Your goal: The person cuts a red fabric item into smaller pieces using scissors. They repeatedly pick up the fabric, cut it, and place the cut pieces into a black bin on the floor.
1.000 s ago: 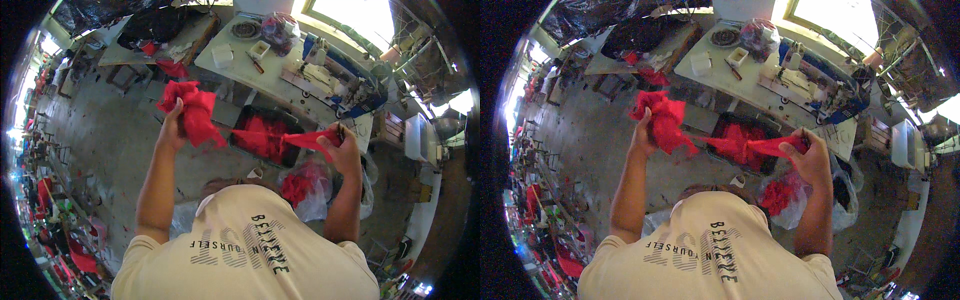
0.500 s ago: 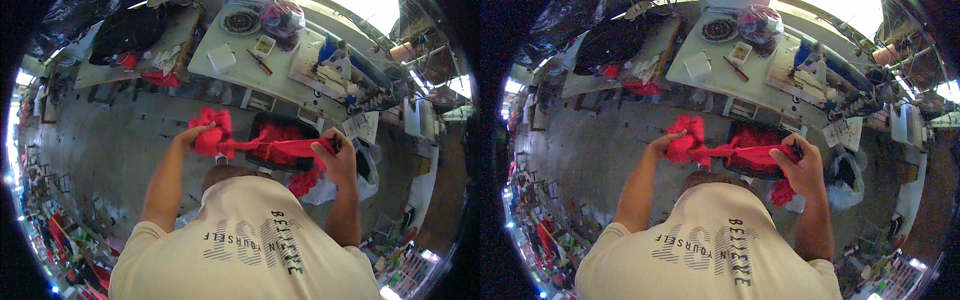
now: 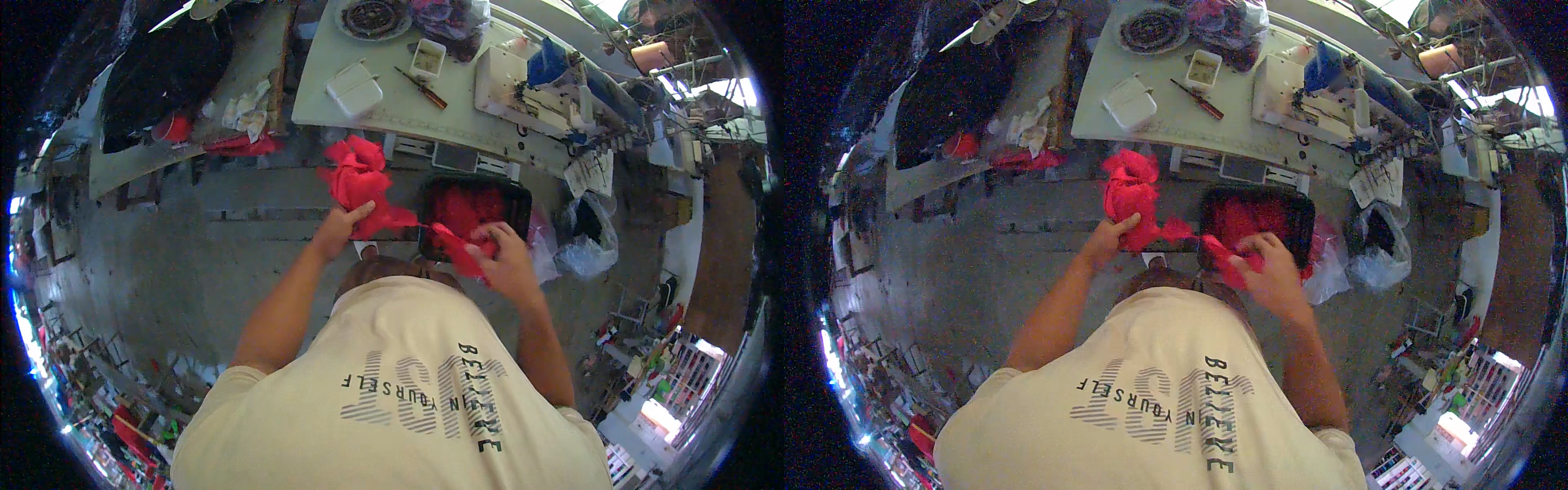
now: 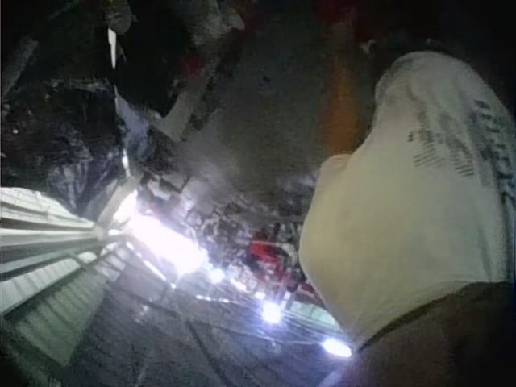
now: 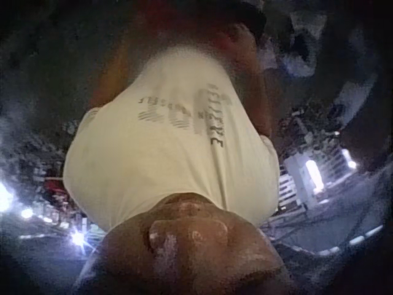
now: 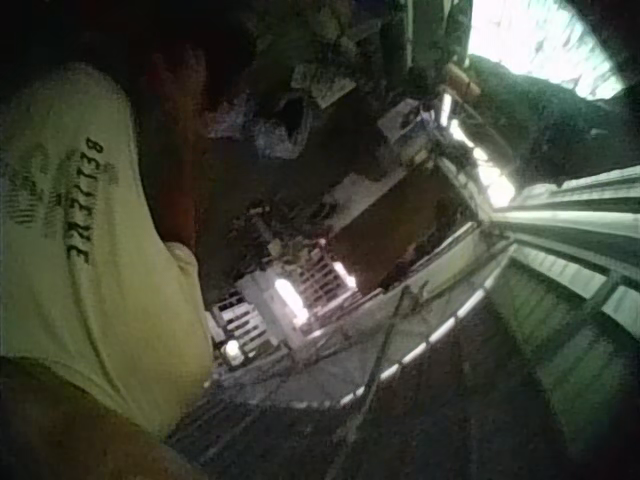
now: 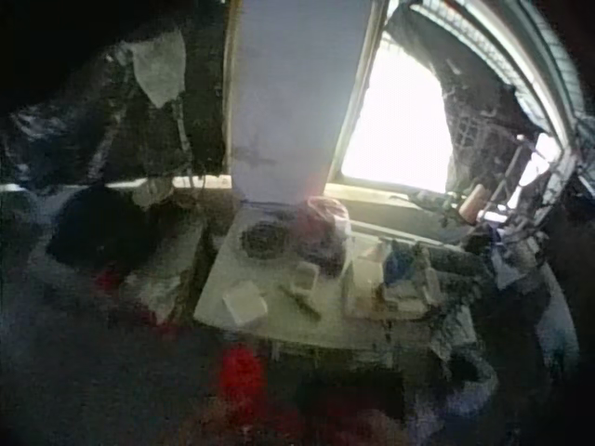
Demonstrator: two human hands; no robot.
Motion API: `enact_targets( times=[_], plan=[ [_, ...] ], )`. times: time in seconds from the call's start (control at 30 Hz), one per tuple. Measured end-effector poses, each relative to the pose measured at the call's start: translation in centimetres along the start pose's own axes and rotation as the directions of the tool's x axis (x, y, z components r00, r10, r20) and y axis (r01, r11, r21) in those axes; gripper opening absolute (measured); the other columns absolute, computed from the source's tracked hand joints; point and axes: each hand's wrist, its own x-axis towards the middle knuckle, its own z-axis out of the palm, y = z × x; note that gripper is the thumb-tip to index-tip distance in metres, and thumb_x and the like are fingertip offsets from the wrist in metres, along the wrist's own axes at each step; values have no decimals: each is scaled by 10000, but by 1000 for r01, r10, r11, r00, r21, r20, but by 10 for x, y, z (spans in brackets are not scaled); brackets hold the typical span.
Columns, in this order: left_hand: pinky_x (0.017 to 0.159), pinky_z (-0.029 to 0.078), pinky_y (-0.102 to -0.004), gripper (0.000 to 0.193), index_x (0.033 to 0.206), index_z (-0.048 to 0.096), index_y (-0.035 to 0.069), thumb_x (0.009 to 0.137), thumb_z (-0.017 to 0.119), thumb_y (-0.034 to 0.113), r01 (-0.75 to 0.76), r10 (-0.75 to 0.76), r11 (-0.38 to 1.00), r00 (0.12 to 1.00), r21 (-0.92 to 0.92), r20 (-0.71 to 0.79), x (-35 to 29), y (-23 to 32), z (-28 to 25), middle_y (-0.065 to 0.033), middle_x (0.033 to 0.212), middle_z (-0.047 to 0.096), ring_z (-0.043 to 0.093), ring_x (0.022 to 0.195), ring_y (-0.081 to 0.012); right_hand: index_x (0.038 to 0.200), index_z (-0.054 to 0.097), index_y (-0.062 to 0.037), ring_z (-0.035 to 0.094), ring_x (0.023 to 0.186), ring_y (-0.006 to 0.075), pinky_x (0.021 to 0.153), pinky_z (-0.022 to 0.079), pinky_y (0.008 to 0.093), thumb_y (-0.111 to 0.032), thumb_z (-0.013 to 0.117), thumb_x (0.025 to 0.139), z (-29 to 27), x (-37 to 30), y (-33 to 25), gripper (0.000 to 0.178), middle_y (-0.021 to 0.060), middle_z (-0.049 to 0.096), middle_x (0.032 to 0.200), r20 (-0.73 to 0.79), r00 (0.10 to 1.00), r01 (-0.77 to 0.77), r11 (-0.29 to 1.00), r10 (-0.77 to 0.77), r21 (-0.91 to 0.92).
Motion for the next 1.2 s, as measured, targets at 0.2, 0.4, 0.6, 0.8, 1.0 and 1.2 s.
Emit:
enact_targets(
  times=[0.2,0.4,0.6,0.8,1.0,1.2],
  plan=[
    [943,460,-347,556,1333,466,56,963,505,469,97,-71,979,987,-180,146,-38,36,38,-70,1212,586,569,1120,-181,1011,646,-25,614,827,220,790,494,351,-200,728,819,65,36,-69,272,105,654,936,46,999,-14,926,-3,377],
    [946,460,-364,509,1325,482,49,972,519,414,-176,180,980,983,94,-36,-53,22,45,-51,1205,599,559,1126,-170,943,572,-3,479,701,90,655,424,265,-124,662,875,29,31,-79,165,31,577,768,167,986,-58,907,-14,417],
    [871,487,-389,403,1187,591,30,854,673,242,-174,304,714,950,678,-76,-40,-7,38,-152,1136,633,622,997,-323,912,523,-38,407,721,68,658,377,228,-145,607,931,-20,27,-89,137,-28,455,768,28,999,-50,860,41,507],
    [819,493,-425,463,1133,610,49,696,719,160,-268,775,279,630,922,-51,-38,1,16,-150,1028,641,622,909,-356,938,556,-83,450,743,57,664,384,213,-150,612,932,-90,6,-88,88,-45,489,815,-167,943,-131,783,288,608],
    [782,515,-421,444,1137,591,117,706,698,114,-458,597,199,758,867,263,-40,39,35,-132,1058,621,617,932,-351,1036,599,-68,526,769,50,628,409,198,-144,605,935,-130,-29,-52,127,-22,587,924,-168,948,-33,611,270,791],
    [706,508,-389,462,1183,586,99,740,717,91,-327,720,261,693,908,43,-13,45,74,-115,922,640,629,778,-279,1032,606,-56,578,812,76,663,475,233,-121,580,944,-136,-36,-52,112,-10,598,918,-279,911,126,438,305,890]
  ],
)
